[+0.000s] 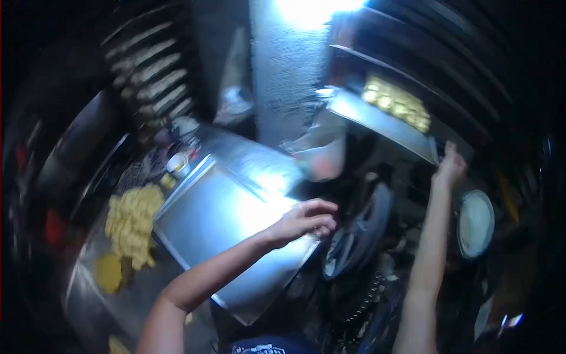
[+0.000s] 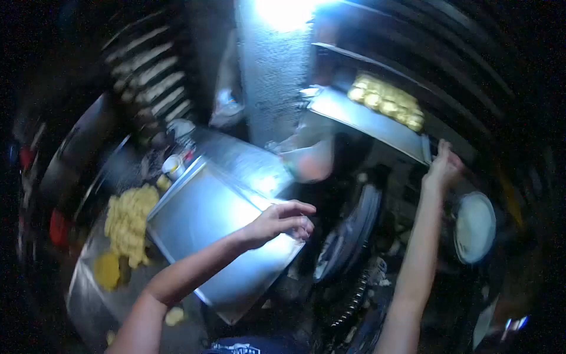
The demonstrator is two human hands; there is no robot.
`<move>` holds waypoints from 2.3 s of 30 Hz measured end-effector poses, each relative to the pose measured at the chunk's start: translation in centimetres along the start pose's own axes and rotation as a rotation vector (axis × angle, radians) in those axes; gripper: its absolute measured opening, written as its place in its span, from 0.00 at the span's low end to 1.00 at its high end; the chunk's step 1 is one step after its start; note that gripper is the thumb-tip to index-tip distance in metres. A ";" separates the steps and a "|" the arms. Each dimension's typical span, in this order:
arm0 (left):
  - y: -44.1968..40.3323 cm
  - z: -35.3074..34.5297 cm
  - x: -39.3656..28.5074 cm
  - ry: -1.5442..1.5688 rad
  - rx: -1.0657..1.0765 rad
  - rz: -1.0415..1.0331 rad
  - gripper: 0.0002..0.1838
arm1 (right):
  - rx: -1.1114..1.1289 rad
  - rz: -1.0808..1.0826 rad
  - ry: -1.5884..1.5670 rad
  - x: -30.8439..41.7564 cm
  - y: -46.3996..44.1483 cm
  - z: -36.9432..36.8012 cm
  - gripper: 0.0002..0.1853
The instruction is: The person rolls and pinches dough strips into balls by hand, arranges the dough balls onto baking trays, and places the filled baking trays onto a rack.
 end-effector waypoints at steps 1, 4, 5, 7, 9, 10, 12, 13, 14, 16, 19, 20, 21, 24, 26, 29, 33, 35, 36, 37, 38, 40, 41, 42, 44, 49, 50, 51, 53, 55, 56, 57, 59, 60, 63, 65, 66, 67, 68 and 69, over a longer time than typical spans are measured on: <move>2.1 1.0 0.6 -0.058 -0.089 0.023 0.26 | 0.068 0.094 0.033 1.4 1.9 -2.3 0.24; 9.5 3.6 2.1 -0.146 -0.343 -0.005 0.28 | 0.404 0.111 0.033 2.3 10.7 -10.1 0.29; 13.3 4.2 1.6 -0.298 -0.507 -0.067 0.29 | 0.538 0.059 0.019 2.0 14.6 -12.5 0.30; 18.1 3.6 1.4 -0.420 -0.708 -0.054 0.30 | 0.790 -0.049 -0.032 1.2 21.1 -16.4 0.33; 26.7 2.4 4.9 -0.333 -0.782 0.155 0.31 | 1.047 -0.131 -0.089 3.6 31.0 -20.1 0.37; 31.1 1.5 6.6 -0.424 -0.893 0.240 0.33 | 1.182 -0.167 -0.108 4.7 35.8 -21.3 0.38; 43.3 -4.3 8.7 -0.554 -1.234 0.289 0.43 | 1.469 -0.209 -0.139 9.0 46.1 -22.7 0.41; 49.0 -8.2 9.4 -0.708 -1.243 0.557 0.46 | 1.598 -0.189 -0.164 11.1 50.5 -23.1 0.43; 42.0 -8.6 10.4 -1.004 -1.219 0.981 0.46 | 1.728 -0.244 -0.197 6.7 48.9 -24.6 0.45; 53.5 -16.7 13.7 -1.053 -1.328 1.457 0.45 | 2.001 -0.164 -0.197 12.4 59.0 -23.4 0.48; 61.7 -28.7 15.9 -0.992 -1.453 1.600 0.42 | 2.367 0.101 -0.146 18.7 71.8 -18.8 0.53; 62.6 -31.6 16.2 -1.015 -1.480 1.534 0.42 | 2.464 0.244 -0.100 20.4 75.1 -16.6 0.55; 58.6 -31.9 16.0 -1.052 -1.503 1.510 0.41 | 2.556 0.358 -0.018 18.7 76.1 -15.0 0.56; 59.3 -33.2 16.3 -1.027 -1.652 1.495 0.39 | 2.651 0.365 0.312 18.4 79.2 -10.3 0.64; 60.8 -35.0 15.3 -1.043 -1.771 1.395 0.36 | 2.512 0.303 0.234 16.0 78.9 -9.3 0.65; 57.8 -33.0 14.0 -0.992 -1.849 1.373 0.36 | 2.222 0.630 0.499 12.2 73.2 -14.0 0.61; 58.5 -33.2 15.7 -0.980 -1.865 1.363 0.36 | 2.359 0.325 -0.314 11.7 73.5 -14.4 0.18; 58.9 -33.8 15.4 -0.976 -1.915 1.331 0.36 | 2.448 0.060 -0.048 11.7 75.1 -13.9 0.19; 58.6 -33.7 15.3 -1.047 -1.922 1.333 0.36 | 2.453 -0.135 -0.165 14.6 74.8 -13.4 0.20; 58.4 -33.7 15.2 -1.120 -1.921 1.339 0.36 | 2.437 -0.036 -0.061 13.7 76.1 -13.2 0.21; 58.1 -33.4 16.0 -1.207 -1.863 1.428 0.40 | 2.419 -0.064 -0.263 16.3 76.3 -12.2 0.20; 57.8 -33.3 15.4 -1.159 -1.826 1.440 0.43 | 2.464 -0.058 -0.449 20.6 77.0 -10.0 0.21; 57.4 -32.5 15.1 -1.109 -1.815 1.409 0.46 | 2.506 -0.131 -0.665 21.4 77.8 -8.6 0.21; 56.4 -32.2 12.5 -1.108 -1.885 1.358 0.49 | 2.616 -0.195 -0.709 23.0 78.2 -7.4 0.21; 51.6 -28.6 11.2 -1.064 -1.762 1.233 0.48 | 2.812 -0.361 -0.581 24.7 77.3 -4.6 0.21; 41.4 -22.3 15.7 -0.724 -1.822 0.787 0.46 | 2.615 -0.322 -0.735 20.4 73.3 -5.4 0.26; 40.6 -21.9 16.4 -0.646 -1.950 0.686 0.44 | 2.658 -0.617 -0.714 17.3 74.0 -4.3 0.25; 37.7 -22.0 15.8 -0.697 -1.945 0.605 0.41 | 2.654 -0.931 -0.707 14.7 73.5 -3.2 0.25; 32.8 -22.9 14.1 -0.440 -2.001 0.378 0.34 | 2.845 -0.709 -0.572 17.0 65.6 -4.6 0.20; 30.0 -23.2 13.1 -0.141 -1.967 0.279 0.30 | 2.780 -0.585 -0.591 17.6 61.6 -5.0 0.17; 28.8 -23.1 12.4 -0.098 -1.950 0.212 0.28 | 2.826 -0.377 -0.661 18.2 59.9 -4.7 0.14; 28.9 -23.4 12.5 -0.056 -1.941 0.146 0.26 | 2.781 -0.404 -0.649 18.4 58.8 -4.8 0.14; 31.0 -22.5 14.7 -0.180 -1.890 0.157 0.26 | 2.548 -0.338 -0.748 20.2 56.4 -5.9 0.10; 31.7 -22.2 16.4 -0.158 -1.758 0.265 0.24 | 2.480 -0.275 -0.811 20.9 55.9 -5.9 0.09; 30.4 -21.3 14.0 -0.281 -1.592 0.725 0.16 | 2.147 -0.299 -0.886 20.8 55.6 -6.3 0.10; 30.1 -20.1 12.9 0.031 -1.835 0.149 0.17 | 2.255 -0.374 -0.798 21.2 55.2 -7.5 0.18; 30.8 -19.4 14.7 0.072 -1.843 0.041 0.19 | 2.298 -0.590 -0.530 17.9 57.3 -7.5 0.23; 31.5 -18.7 16.4 0.113 -1.845 -0.067 0.22 | 2.306 -0.800 -0.257 14.8 58.5 -6.8 0.28; 31.6 -17.7 18.2 0.157 -1.866 0.035 0.22 | 2.185 -0.821 -0.251 14.4 57.5 -7.2 0.30; 31.7 -17.4 18.5 0.195 -1.887 0.140 0.22 | 2.169 -0.829 -0.248 14.2 57.6 -6.9 0.30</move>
Point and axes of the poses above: each hand's wrist, its own y-axis away from the middle knuckle, its own z-axis out of the back of the hand, x = y × z, the point moved 10 cm from there along -y, towards the middle knuckle, and after that the axes turned 15 degrees about -y, right-handed, at the moved point
